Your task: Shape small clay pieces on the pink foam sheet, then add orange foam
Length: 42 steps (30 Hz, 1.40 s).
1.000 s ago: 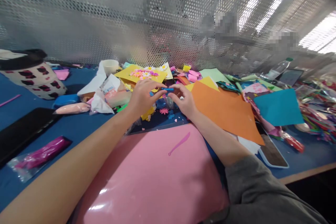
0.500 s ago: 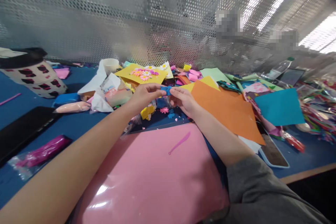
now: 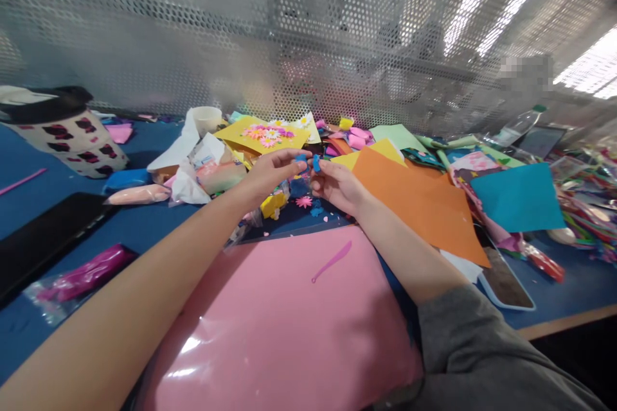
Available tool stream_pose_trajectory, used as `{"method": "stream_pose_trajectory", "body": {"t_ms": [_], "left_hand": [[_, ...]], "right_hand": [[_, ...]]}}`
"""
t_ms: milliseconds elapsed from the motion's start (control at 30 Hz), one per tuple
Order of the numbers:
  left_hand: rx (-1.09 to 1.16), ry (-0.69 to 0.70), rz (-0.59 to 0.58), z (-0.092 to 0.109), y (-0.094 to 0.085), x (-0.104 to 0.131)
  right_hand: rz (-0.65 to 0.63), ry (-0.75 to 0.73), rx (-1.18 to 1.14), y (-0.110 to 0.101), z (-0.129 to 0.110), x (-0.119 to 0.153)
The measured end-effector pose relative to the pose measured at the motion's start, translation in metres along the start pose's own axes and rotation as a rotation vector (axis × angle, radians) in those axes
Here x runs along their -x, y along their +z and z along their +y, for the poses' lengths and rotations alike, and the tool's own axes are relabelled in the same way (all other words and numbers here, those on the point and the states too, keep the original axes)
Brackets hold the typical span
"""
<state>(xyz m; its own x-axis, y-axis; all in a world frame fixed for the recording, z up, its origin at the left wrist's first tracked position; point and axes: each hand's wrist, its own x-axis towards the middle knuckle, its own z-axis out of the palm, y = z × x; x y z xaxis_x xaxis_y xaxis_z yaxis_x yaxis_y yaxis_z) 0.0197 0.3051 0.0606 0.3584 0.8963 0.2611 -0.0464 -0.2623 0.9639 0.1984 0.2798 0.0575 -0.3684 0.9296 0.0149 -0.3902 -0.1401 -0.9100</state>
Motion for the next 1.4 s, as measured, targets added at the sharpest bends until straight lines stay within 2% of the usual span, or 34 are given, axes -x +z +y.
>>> {"method": "stream_pose_trajectory", "body": {"t_ms": [133,267,333,400,500,667,767,933,1033,1167,1400], "left_hand": [[-0.065,-0.002,0.047,0.000,0.002,0.000],[-0.314,0.033,-0.009,0.003,0.002,0.000],[-0.423,0.066,0.004,0.004,0.001,-0.001],[-0.474,0.082,0.056,0.004,0.001,-0.002],[-0.486,0.101,0.108,0.001,0.001,-0.003],[-0.542,0.143,0.053,-0.001,0.002,-0.001],[-0.510,0.132,0.053,0.001,0.002,0.000],[-0.450,0.092,-0.041,0.004,-0.001,0.004],[-0.465,0.091,-0.053,0.004,-0.002,0.004],[-0.497,0.109,-0.062,0.004,-0.002,0.003],[-0.533,0.121,-0.051,0.009,0.000,0.004]], "right_hand": [[0.127,-0.130,0.168,0.001,0.004,-0.005],[0.244,-0.255,0.491,0.000,0.007,-0.007],[0.282,-0.334,0.605,-0.001,0.008,-0.008],[0.289,-0.358,0.611,-0.002,0.010,-0.008],[0.274,-0.300,0.534,-0.001,0.011,-0.009],[0.330,-0.327,0.471,0.000,0.009,-0.007],[0.300,-0.294,0.470,0.000,0.008,-0.007],[0.238,-0.193,0.427,-0.003,0.009,-0.007],[0.187,-0.174,0.421,-0.002,0.010,-0.006],[0.119,-0.197,0.485,0.001,0.011,-0.004],[0.125,-0.251,0.543,0.001,0.013,-0.006]]}}
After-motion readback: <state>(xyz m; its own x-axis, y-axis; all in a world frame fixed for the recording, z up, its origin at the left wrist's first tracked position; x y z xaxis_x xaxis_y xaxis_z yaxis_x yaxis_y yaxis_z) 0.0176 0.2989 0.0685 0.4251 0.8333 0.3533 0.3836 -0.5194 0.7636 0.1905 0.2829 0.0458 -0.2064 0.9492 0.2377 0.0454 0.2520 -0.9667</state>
